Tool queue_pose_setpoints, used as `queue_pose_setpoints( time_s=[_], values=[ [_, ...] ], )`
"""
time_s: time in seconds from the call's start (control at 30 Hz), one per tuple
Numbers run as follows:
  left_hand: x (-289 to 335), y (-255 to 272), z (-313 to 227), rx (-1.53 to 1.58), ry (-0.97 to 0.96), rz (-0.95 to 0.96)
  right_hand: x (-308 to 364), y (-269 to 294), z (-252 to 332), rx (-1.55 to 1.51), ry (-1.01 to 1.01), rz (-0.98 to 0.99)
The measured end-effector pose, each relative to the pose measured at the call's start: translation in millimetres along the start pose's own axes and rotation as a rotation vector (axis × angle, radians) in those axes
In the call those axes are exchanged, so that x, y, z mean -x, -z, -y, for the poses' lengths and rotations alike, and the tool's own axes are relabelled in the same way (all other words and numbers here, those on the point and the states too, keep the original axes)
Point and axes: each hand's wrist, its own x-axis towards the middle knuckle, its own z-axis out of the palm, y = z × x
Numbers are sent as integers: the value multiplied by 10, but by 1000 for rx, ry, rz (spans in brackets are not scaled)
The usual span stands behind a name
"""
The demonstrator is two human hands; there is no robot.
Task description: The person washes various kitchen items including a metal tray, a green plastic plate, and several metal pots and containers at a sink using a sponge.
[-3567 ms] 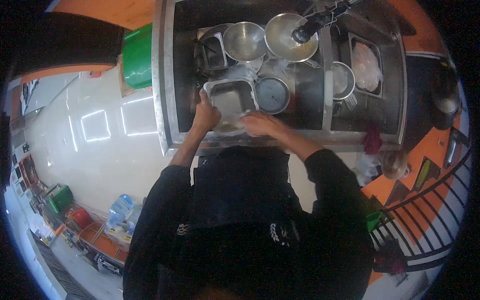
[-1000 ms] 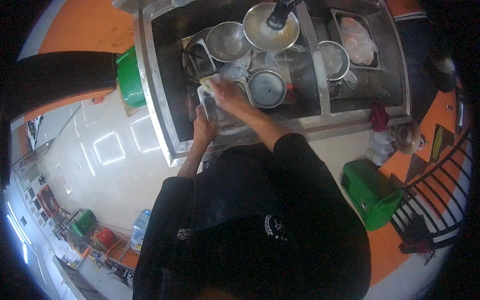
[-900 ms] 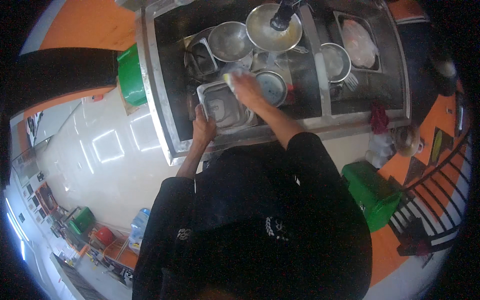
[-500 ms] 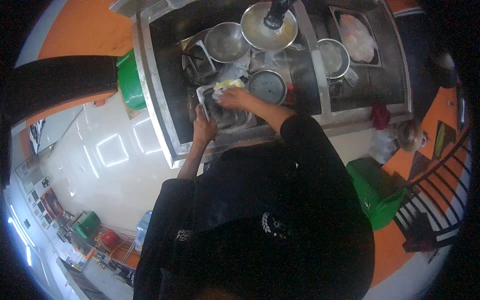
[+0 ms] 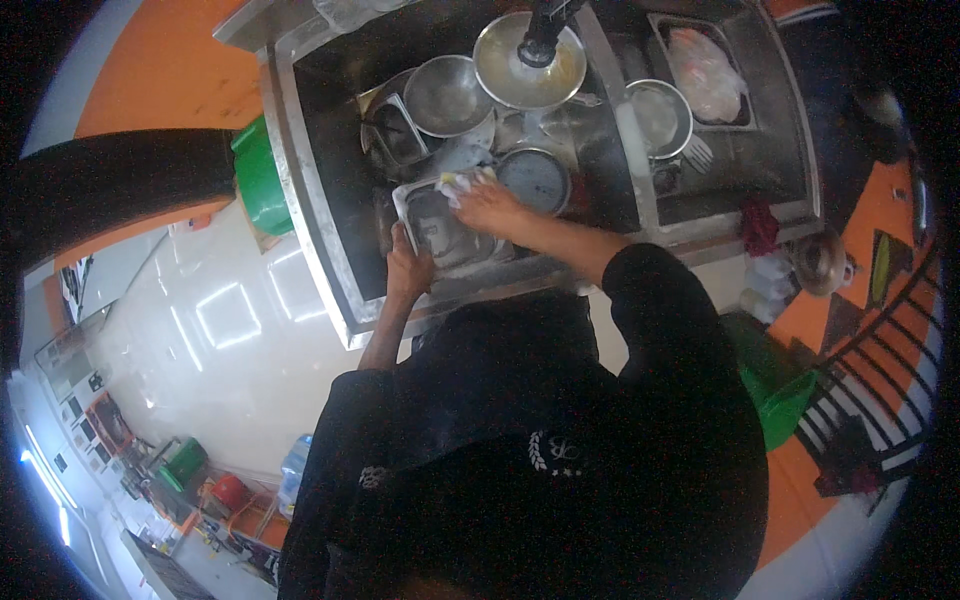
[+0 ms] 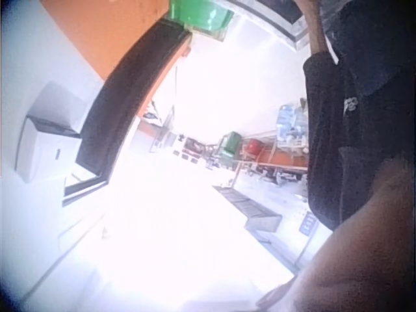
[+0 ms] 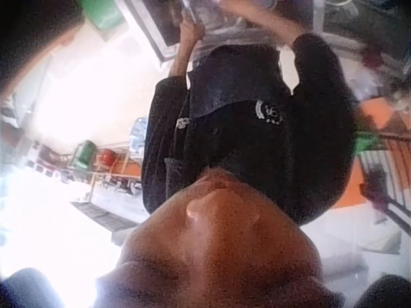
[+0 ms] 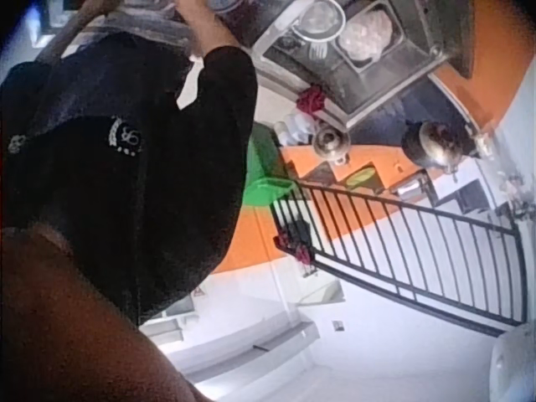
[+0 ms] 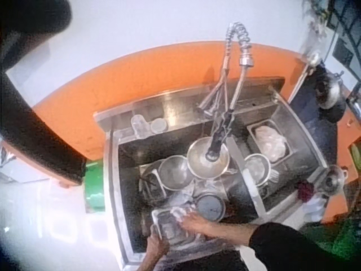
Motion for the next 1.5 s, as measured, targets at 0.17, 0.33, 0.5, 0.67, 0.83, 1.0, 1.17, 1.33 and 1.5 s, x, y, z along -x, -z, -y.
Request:
queue_pose_setpoints(
  time_s=[0.17,0.33,0.5,0.67,0.83,1.0,1.17,1.33,1.5],
  values=[
    [-30,-79,11,-55,-129,-38,221,-574,62,-177,-91,89],
    [44,35,-121,-28,21,19,-181,-185,247,-602,-264,571],
    [13,-38,-51,-124,-43,-69,-78,-483,522,-531,-476,540],
    [64,50,-45,-56,10,-6,-418,-492,673,-748,-1103,187],
    [27,33,-399,30,117,163,-406,-1193,628,-1259,-1272,-89],
    [7,60,101,3,-59,47,-307,-947,674,-1157,-707,592],
    [93,206,-195,130,118,151,-311,-404,527,-815,-347,714],
    [50,38,-221,4,61,102,-338,-559,552,-1252,-373,421],
    [53,-44,-383,-54,36,22,48,-641,297,-977,-228,847]
  ],
)
